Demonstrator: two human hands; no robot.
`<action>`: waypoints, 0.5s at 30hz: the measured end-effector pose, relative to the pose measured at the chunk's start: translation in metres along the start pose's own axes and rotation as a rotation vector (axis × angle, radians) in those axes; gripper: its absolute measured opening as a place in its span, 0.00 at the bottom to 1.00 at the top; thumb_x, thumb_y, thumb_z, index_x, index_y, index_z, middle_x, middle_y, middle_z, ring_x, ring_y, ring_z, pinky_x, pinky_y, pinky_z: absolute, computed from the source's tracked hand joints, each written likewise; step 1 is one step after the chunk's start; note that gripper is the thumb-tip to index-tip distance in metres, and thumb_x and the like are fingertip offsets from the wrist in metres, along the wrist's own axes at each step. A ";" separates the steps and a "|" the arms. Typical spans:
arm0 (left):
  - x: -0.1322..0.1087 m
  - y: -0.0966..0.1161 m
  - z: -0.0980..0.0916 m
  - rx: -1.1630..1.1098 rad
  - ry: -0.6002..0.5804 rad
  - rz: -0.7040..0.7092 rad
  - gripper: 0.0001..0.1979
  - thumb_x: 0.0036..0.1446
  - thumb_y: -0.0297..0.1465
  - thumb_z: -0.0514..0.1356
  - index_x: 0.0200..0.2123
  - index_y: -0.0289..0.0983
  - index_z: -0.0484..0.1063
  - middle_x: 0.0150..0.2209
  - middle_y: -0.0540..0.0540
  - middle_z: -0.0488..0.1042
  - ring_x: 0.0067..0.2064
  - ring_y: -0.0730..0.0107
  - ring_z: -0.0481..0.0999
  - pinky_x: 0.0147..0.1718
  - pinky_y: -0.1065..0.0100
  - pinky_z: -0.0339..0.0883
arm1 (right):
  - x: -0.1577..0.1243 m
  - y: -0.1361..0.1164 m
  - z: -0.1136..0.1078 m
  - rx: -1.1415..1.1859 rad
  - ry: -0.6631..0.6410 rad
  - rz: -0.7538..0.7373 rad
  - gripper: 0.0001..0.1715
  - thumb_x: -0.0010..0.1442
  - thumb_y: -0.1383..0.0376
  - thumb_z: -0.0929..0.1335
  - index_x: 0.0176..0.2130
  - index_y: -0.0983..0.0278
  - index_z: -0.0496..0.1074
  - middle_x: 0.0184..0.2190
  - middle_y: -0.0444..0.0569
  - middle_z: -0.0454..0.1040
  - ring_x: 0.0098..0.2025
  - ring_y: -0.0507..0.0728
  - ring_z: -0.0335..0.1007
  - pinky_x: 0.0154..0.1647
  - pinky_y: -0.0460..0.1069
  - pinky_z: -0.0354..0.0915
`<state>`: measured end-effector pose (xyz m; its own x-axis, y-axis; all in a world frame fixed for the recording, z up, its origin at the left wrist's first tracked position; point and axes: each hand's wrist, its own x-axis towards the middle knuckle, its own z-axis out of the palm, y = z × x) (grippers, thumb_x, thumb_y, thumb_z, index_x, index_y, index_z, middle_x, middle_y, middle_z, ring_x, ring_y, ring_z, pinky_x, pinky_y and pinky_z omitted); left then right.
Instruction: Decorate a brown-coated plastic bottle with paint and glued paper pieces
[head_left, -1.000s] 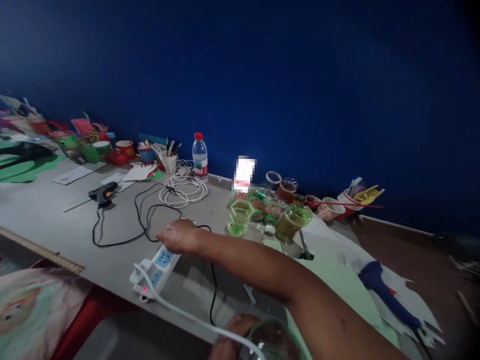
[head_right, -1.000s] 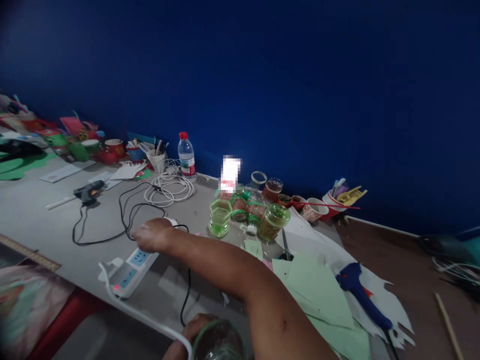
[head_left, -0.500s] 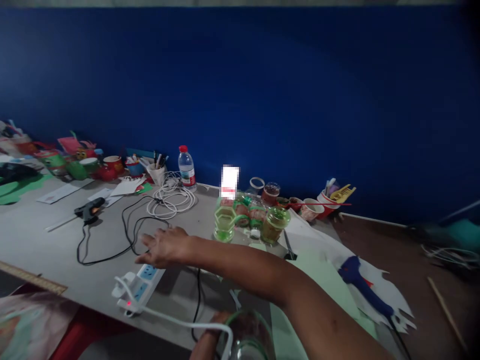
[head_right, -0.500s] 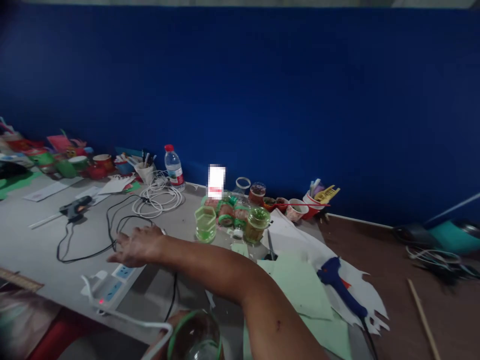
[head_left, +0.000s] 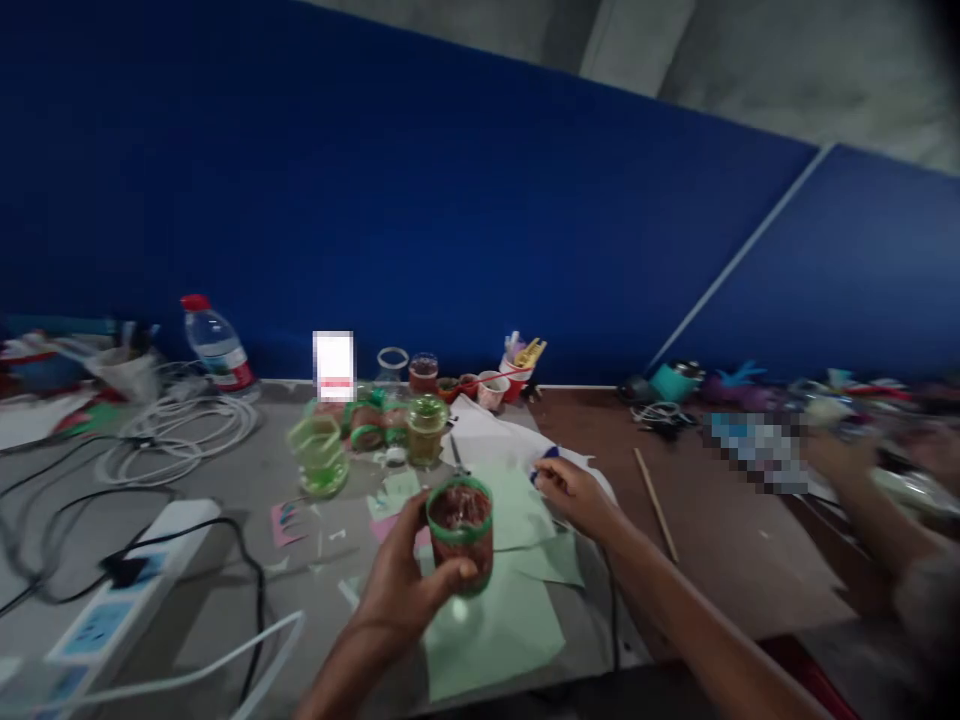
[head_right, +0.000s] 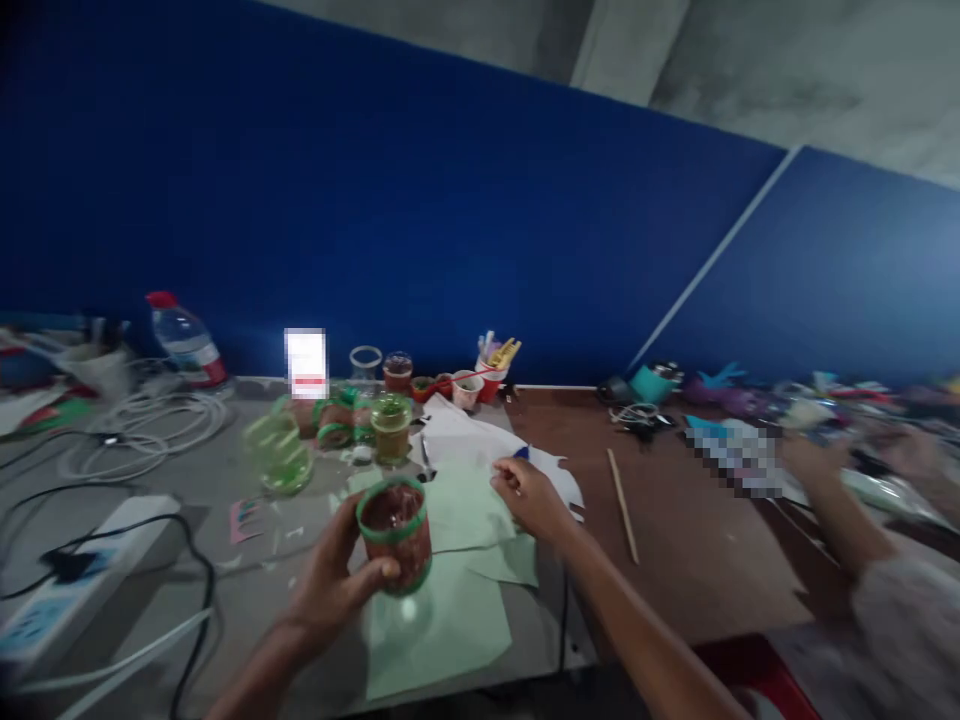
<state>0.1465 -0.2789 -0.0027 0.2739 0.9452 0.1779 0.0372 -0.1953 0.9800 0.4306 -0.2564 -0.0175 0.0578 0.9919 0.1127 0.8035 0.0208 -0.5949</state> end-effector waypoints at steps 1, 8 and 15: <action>0.012 -0.002 0.005 0.013 -0.007 0.018 0.28 0.44 0.34 0.67 0.51 0.38 0.68 0.50 0.40 0.75 0.53 0.50 0.71 0.53 0.57 0.62 | -0.006 0.016 0.000 -0.121 0.022 0.034 0.18 0.59 0.62 0.63 0.46 0.66 0.72 0.39 0.55 0.75 0.39 0.60 0.71 0.42 0.54 0.67; 0.068 -0.026 0.021 0.171 0.034 -0.027 0.31 0.46 0.40 0.65 0.52 0.35 0.65 0.46 0.38 0.76 0.47 0.51 0.76 0.45 0.57 0.68 | -0.010 0.043 -0.001 -0.396 0.054 0.210 0.29 0.56 0.59 0.67 0.54 0.70 0.68 0.49 0.63 0.69 0.52 0.68 0.63 0.53 0.58 0.59; 0.077 -0.031 0.014 0.259 0.063 -0.046 0.28 0.46 0.39 0.64 0.50 0.37 0.67 0.45 0.40 0.77 0.45 0.51 0.77 0.43 0.56 0.69 | 0.008 0.038 0.000 -0.525 -0.143 0.356 0.29 0.54 0.59 0.68 0.54 0.66 0.67 0.50 0.62 0.67 0.50 0.67 0.68 0.46 0.54 0.62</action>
<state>0.1801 -0.2037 -0.0203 0.2061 0.9674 0.1470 0.2949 -0.2046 0.9333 0.4613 -0.2472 -0.0388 0.3236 0.9344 -0.1486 0.9346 -0.3402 -0.1037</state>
